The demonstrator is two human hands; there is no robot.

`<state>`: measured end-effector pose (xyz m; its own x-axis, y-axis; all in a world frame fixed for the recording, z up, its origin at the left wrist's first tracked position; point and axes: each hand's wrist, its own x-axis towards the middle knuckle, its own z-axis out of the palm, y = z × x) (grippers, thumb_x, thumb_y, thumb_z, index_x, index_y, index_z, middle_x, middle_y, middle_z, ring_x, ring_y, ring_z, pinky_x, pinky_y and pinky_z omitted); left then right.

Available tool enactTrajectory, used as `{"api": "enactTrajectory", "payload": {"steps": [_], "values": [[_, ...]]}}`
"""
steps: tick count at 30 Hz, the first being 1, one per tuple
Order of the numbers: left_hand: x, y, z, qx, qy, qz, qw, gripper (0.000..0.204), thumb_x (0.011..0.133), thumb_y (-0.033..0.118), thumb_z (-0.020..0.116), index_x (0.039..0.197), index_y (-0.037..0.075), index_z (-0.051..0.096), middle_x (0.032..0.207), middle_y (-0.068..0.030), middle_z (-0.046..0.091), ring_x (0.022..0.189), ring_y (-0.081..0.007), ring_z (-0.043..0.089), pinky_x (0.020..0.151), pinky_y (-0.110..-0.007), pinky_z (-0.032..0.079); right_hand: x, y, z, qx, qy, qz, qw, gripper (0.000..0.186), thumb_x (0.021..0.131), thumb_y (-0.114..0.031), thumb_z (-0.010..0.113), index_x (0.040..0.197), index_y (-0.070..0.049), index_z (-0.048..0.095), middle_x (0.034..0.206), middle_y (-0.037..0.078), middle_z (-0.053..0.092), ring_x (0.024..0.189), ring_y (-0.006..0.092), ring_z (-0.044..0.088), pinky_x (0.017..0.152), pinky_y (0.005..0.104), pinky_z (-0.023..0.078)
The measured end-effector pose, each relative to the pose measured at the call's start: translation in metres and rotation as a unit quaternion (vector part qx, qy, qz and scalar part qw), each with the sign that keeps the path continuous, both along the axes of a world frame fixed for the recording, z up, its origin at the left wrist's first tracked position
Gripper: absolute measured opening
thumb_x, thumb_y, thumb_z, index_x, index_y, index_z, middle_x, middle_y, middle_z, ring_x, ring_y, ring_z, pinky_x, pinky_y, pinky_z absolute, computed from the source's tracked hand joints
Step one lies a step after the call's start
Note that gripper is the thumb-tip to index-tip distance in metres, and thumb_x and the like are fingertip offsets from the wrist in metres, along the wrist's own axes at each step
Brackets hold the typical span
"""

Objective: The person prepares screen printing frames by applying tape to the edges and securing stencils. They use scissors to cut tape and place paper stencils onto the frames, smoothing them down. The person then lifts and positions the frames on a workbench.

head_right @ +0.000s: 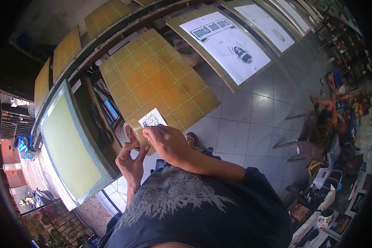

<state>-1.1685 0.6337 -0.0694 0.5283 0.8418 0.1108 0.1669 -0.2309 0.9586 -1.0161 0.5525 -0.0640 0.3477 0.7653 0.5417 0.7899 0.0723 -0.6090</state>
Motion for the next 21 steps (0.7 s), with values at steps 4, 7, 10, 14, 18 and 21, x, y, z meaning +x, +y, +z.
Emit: {"api": "enactTrajectory", "payload": {"steps": [4, 7, 10, 14, 18, 21], "values": [[0.003, 0.002, 0.001, 0.001, 0.01, -0.004, 1.0, 0.023, 0.077, -0.004, 0.086, 0.095, -0.003, 0.071, 0.094, -0.0039, 0.07, 0.089, -0.0138, 0.062, 0.087, -0.03, 0.05, 0.003, 0.005, -0.003, -0.015, -0.005, 0.018, 1.0, 0.022, 0.091, -0.004, 0.066, 0.109, -0.001, 0.055, 0.093, 0.011, 0.068, 0.083, 0.0281, 0.07, 0.07, 0.0378, 0.057], [0.009, 0.006, -0.001, 0.031, 0.022, -0.005, 0.999, 0.025, 0.077, -0.004, 0.086, 0.096, -0.003, 0.071, 0.094, -0.0039, 0.07, 0.089, -0.0137, 0.062, 0.087, -0.03, 0.05, 0.008, 0.009, -0.005, -0.019, -0.009, 0.034, 0.999, 0.022, 0.091, -0.004, 0.064, 0.11, -0.001, 0.053, 0.093, 0.013, 0.066, 0.084, 0.0297, 0.069, 0.071, 0.0392, 0.056], [0.01, 0.008, -0.001, 0.03, 0.023, -0.003, 0.999, 0.025, 0.076, -0.004, 0.087, 0.096, -0.003, 0.072, 0.092, -0.0039, 0.07, 0.088, -0.0137, 0.062, 0.085, -0.03, 0.05, 0.01, 0.011, -0.008, -0.034, 0.018, 0.041, 0.998, 0.019, 0.092, -0.004, 0.062, 0.108, -0.001, 0.051, 0.09, 0.014, 0.064, 0.083, 0.0314, 0.068, 0.071, 0.0406, 0.055], [0.009, 0.01, -0.003, 0.07, 0.025, -0.009, 0.997, 0.025, 0.076, -0.002, 0.088, 0.096, -0.004, 0.072, 0.09, -0.0045, 0.07, 0.085, -0.0133, 0.063, 0.082, -0.029, 0.051, 0.007, 0.011, -0.012, -0.042, 0.046, 0.032, 0.998, 0.017, 0.093, -0.004, 0.063, 0.105, -0.002, 0.051, 0.087, 0.015, 0.062, 0.081, 0.0334, 0.067, 0.07, 0.0422, 0.053], [0.009, 0.011, -0.006, 0.071, 0.033, 0.006, 0.997, 0.025, 0.076, -0.001, 0.088, 0.096, -0.004, 0.073, 0.089, -0.005, 0.07, 0.083, -0.013, 0.064, 0.08, -0.029, 0.051, 0.003, 0.007, -0.014, -0.029, 0.057, 0.013, 0.998, 0.015, 0.097, -0.005, 0.062, 0.107, -0.003, 0.051, 0.087, 0.015, 0.063, 0.08, 0.0355, 0.066, 0.068, 0.043, 0.054], [0.007, 0.013, -0.007, 0.051, 0.013, 0.012, 0.999, 0.024, 0.077, -0.001, 0.088, 0.095, -0.003, 0.073, 0.09, -0.005, 0.07, 0.083, -0.0126, 0.064, 0.079, -0.029, 0.05, 0.005, 0.006, -0.013, -0.03, 0.066, 0.001, 0.997, 0.015, 0.099, -0.008, 0.063, 0.11, -0.004, 0.054, 0.092, 0.014, 0.066, 0.08, 0.0333, 0.068, 0.066, 0.0422, 0.055]]}}
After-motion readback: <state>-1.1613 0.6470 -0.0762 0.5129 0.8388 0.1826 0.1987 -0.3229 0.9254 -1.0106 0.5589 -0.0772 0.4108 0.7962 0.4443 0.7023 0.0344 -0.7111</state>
